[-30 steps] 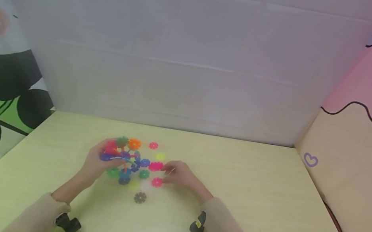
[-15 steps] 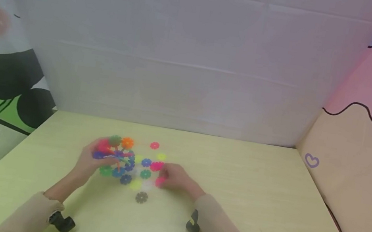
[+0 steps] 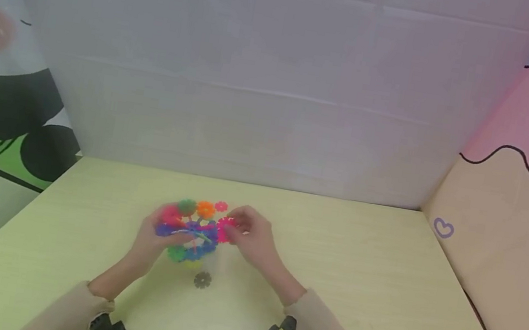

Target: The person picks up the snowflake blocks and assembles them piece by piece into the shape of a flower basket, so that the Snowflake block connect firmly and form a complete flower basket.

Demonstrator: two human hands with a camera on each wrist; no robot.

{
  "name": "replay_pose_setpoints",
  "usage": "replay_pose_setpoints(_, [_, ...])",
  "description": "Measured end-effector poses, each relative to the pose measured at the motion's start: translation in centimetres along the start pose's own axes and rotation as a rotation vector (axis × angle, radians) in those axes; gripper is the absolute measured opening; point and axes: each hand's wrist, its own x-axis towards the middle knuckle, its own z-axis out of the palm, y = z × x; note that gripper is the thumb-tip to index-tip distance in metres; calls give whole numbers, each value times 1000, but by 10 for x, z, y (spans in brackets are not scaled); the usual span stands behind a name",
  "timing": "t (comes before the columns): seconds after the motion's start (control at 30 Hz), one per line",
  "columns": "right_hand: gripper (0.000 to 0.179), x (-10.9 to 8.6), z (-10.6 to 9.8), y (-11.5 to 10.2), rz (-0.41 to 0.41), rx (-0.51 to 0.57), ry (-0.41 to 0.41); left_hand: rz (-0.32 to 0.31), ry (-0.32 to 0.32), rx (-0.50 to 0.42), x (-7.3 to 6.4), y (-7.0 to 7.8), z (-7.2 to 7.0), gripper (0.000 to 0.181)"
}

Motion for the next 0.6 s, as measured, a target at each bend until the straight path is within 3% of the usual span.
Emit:
replay_pose_setpoints(0.13, [17,-2,4,-3,-34,22,58,16,2,-9,-1,1,11,52])
replay_pose_setpoints(0.3, [14,-3,8,-5,-13,50,129,62,-2,-25,-3,0,18,51])
replay_pose_setpoints(0.6, [12,-5,11,-10,5,88,160,191,-4,-17,-6,4,24,53])
